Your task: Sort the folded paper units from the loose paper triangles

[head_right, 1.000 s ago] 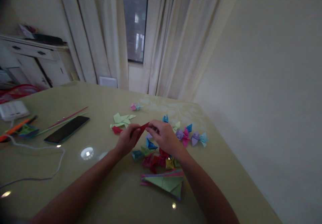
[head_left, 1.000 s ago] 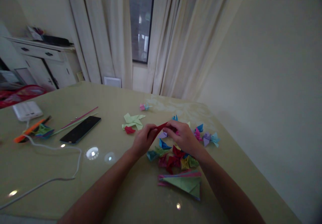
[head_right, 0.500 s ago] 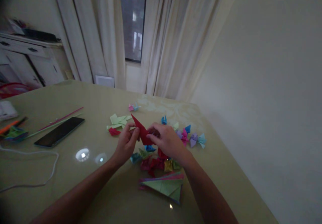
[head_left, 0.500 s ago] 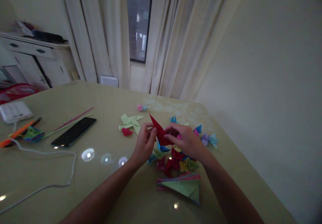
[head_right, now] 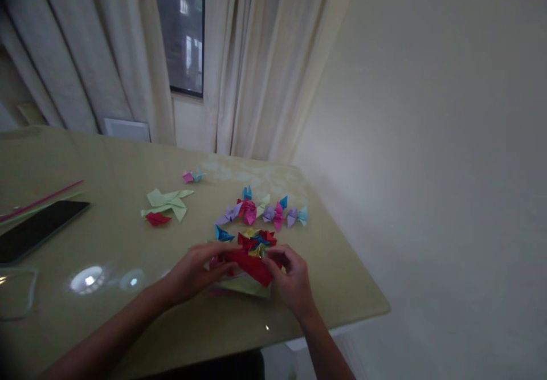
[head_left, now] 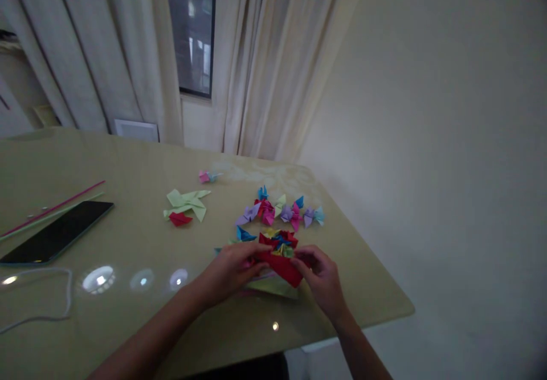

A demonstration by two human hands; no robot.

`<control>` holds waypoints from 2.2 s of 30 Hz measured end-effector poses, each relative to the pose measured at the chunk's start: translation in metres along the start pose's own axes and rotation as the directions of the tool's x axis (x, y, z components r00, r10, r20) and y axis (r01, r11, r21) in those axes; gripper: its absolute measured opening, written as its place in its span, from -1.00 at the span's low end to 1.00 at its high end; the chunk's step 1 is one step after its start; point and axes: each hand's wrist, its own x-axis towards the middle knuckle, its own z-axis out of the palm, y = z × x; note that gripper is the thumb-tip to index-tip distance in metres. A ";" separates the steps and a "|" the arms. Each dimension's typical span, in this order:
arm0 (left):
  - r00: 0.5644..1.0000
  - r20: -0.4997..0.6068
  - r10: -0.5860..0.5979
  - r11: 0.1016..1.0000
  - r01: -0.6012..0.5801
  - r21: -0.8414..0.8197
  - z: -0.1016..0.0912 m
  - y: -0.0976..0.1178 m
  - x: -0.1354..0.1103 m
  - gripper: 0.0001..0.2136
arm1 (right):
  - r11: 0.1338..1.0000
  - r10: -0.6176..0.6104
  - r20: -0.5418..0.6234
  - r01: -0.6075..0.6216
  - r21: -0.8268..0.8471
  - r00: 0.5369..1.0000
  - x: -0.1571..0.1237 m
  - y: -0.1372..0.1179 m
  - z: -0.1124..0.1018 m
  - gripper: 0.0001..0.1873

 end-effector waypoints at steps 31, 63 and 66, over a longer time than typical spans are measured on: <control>0.907 0.405 0.115 0.777 -0.336 0.532 0.017 -0.017 -0.021 -0.81 | 0.823 -0.347 0.206 0.402 -0.401 0.915 -0.023 0.016 0.019 -0.69; 0.947 -0.264 0.182 0.736 0.047 0.676 -0.052 -0.047 -0.019 -0.86 | 0.806 -0.524 0.025 0.505 -0.308 0.851 -0.002 -0.005 0.025 -0.84; 0.938 -0.116 0.326 0.749 -0.181 0.637 -0.032 -0.028 -0.021 -0.84 | 0.876 -0.414 0.185 0.445 -0.185 0.891 0.030 -0.028 0.041 -0.72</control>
